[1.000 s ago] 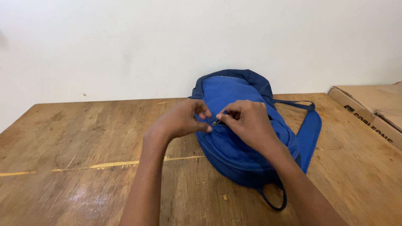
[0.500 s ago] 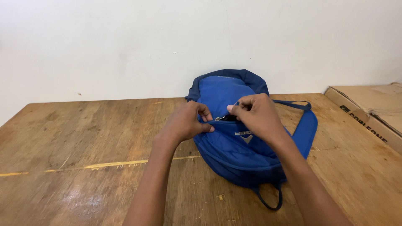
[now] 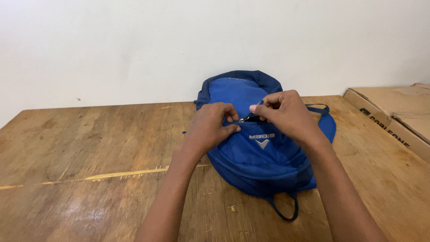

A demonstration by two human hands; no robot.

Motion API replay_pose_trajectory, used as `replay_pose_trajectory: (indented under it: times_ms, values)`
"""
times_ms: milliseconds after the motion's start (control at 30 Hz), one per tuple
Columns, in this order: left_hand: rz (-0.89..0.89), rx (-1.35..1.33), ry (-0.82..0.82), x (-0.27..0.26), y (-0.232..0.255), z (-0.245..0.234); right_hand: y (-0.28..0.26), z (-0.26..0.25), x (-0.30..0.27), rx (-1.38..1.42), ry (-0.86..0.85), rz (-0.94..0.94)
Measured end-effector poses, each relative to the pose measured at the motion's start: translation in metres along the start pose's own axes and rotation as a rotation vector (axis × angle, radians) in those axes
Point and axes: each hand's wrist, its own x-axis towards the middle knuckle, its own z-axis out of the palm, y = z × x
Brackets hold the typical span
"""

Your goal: The person packs gloves and keys into a blue backpack, then unpacks a flashlight, water bottle, and tape roll, placing them on a nearby shelf. The person handles each item individually and organizes them into the bag or onto the shelf.

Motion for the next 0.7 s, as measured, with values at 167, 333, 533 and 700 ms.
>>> replay_pose_trajectory:
  times_ms: [167,333,533,700]
  values:
    - [-0.076,0.028,-0.03,0.0,-0.005,-0.002,0.011,-0.009,0.004,0.137,-0.009,0.109]
    - [-0.104,0.059,-0.04,0.002,-0.005,-0.005,0.023,-0.026,0.006,0.162,0.027,0.188]
    - [-0.105,0.037,-0.043,0.0,-0.003,-0.008,0.034,-0.042,0.005,0.084,0.061,0.238]
    - [-0.202,0.053,-0.099,0.001,-0.001,-0.011,0.046,-0.052,0.008,0.106,0.062,0.308]
